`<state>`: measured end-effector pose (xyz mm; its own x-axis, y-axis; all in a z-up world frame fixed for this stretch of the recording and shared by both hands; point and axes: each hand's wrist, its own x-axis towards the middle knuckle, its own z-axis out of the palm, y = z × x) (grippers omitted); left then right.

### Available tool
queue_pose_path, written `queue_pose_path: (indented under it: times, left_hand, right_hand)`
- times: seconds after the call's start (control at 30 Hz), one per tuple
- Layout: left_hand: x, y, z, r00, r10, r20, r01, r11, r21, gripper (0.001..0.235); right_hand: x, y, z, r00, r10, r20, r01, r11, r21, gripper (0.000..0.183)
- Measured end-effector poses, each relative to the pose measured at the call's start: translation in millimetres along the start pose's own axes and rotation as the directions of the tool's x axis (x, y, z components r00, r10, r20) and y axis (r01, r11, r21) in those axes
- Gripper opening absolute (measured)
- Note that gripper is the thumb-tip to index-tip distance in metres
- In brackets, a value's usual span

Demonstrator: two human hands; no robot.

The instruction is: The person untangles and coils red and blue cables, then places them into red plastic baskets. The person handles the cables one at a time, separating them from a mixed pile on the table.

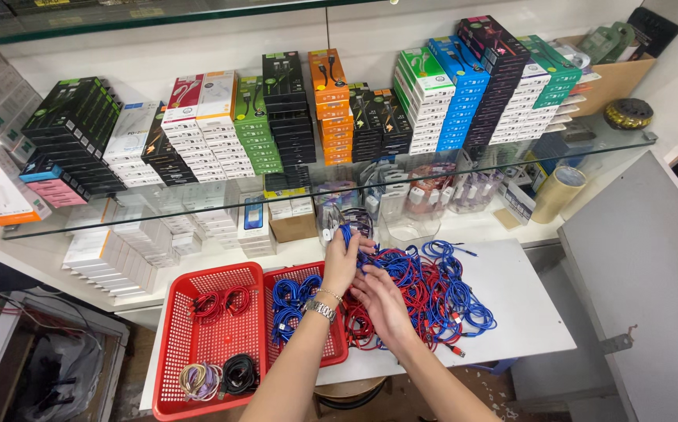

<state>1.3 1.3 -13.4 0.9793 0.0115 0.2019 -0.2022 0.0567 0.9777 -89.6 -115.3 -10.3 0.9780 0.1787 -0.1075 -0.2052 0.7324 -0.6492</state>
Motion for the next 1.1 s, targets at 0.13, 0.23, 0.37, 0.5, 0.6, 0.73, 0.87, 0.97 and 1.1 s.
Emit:
queue_pose_path:
  times: [0.13, 0.23, 0.37, 0.5, 0.6, 0.73, 0.87, 0.97, 1.1]
  left_hand:
    - [4, 5, 0, 0.998, 0.041, 0.045, -0.039, 0.998, -0.044, 0.014]
    - [-1, 12, 0, 0.99, 0.04, 0.134, -0.055, 0.992, 0.116, 0.014]
    - [-7, 18, 0, 0.947, -0.173, 0.271, 0.109, 0.966, 0.236, 0.021]
    - [-3, 13, 0, 0.871, -0.262, 0.416, 0.26, 0.964, 0.062, 0.029]
    - [-1, 7, -3, 0.842, -0.281, 0.461, 0.32, 0.948, -0.006, 0.031]
    - [-2, 0, 1, 0.854, -0.331, 0.4, 0.363, 0.932, -0.005, 0.027]
    - [-3, -3, 4, 0.89, -0.274, 0.364, 0.317, 0.946, -0.061, 0.025]
    - [-6, -5, -1, 0.812, -0.335, 0.478, 0.446, 0.885, -0.137, 0.029]
    - [-9, -9, 1, 0.813, -0.323, 0.483, 0.423, 0.9, -0.109, 0.026]
  right_hand:
    - [-7, -4, 11, 0.987, -0.148, 0.057, 0.158, 0.918, -0.364, 0.033]
    - [3, -18, 6, 0.966, -0.255, 0.05, 0.223, 0.713, -0.665, 0.029]
    - [27, -53, -10, 0.927, -0.369, 0.07, 0.195, 0.313, -0.929, 0.031]
    - [41, -72, -23, 0.973, -0.199, 0.113, 0.214, 0.618, -0.756, 0.044]
    - [42, -78, -37, 0.976, 0.211, 0.057, -0.138, 0.797, -0.588, 0.045]
    - [52, -80, -59, 0.959, 0.284, 0.007, -0.232, 0.797, -0.558, 0.039]
    - [60, -81, -75, 0.958, 0.28, -0.054, -0.272, 0.842, -0.466, 0.032]
    - [62, -82, -79, 0.955, 0.287, -0.071, -0.287, 0.843, -0.455, 0.028]
    - [59, -82, -74, 0.98, 0.196, -0.029, -0.175, 0.786, -0.593, 0.024]
